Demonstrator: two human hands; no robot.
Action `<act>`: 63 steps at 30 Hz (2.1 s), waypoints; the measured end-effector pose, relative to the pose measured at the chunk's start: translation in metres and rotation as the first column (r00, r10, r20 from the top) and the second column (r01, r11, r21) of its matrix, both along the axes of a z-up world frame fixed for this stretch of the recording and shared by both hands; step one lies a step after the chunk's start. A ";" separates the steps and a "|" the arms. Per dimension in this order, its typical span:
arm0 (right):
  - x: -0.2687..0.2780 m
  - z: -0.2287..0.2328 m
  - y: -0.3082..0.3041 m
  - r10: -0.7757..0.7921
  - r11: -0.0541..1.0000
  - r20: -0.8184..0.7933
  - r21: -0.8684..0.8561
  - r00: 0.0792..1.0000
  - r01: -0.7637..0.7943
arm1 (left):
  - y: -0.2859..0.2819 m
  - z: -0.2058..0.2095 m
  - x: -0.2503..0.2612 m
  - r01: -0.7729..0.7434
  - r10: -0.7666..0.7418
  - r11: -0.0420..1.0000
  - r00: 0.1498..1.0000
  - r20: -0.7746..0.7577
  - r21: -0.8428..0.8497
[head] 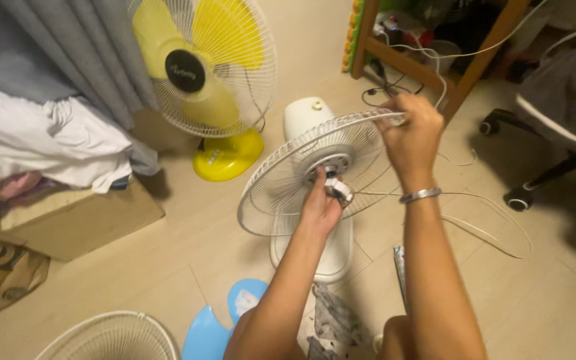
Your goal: The person reassembles a white electric fan by attaching a blue fan blade to the motor shaft and securing it with a nut. They then place the front wire cage over the blade and fasten it to the fan head.
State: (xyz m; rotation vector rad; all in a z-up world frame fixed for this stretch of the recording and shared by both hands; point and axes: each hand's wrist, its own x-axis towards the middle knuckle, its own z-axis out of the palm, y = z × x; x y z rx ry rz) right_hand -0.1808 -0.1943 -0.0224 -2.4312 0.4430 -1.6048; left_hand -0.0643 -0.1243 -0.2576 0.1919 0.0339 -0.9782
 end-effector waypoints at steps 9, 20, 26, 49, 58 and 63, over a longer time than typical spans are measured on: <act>0.006 -0.005 0.010 -0.080 0.994 0.071 0.084 0.994 0.074 | 0.025 0.047 -0.015 -0.025 0.023 0.992 1.000 0.022 0.121; 0.015 0.004 0.012 -0.037 0.999 0.154 0.026 0.987 0.033 | 0.028 0.066 -0.015 -0.011 0.000 0.991 0.996 0.086 0.132; 0.019 0.005 0.009 -0.011 0.999 0.119 0.037 0.993 0.007 | 0.031 0.065 -0.019 -0.046 0.033 0.996 0.985 0.170 0.074; 0.026 0.010 0.030 -0.026 0.989 0.095 -0.140 0.995 0.039 | 0.042 0.079 -0.019 0.003 -0.016 0.997 0.988 0.153 0.082; 0.014 0.003 0.018 -0.025 0.999 0.121 -0.036 0.992 0.029 | 0.039 0.075 -0.017 0.037 -0.053 0.993 0.989 0.136 0.116; 0.016 0.011 0.016 -0.004 1.000 0.068 0.011 0.998 0.003 | 0.041 0.072 -0.013 0.083 -0.092 0.990 0.993 0.072 0.116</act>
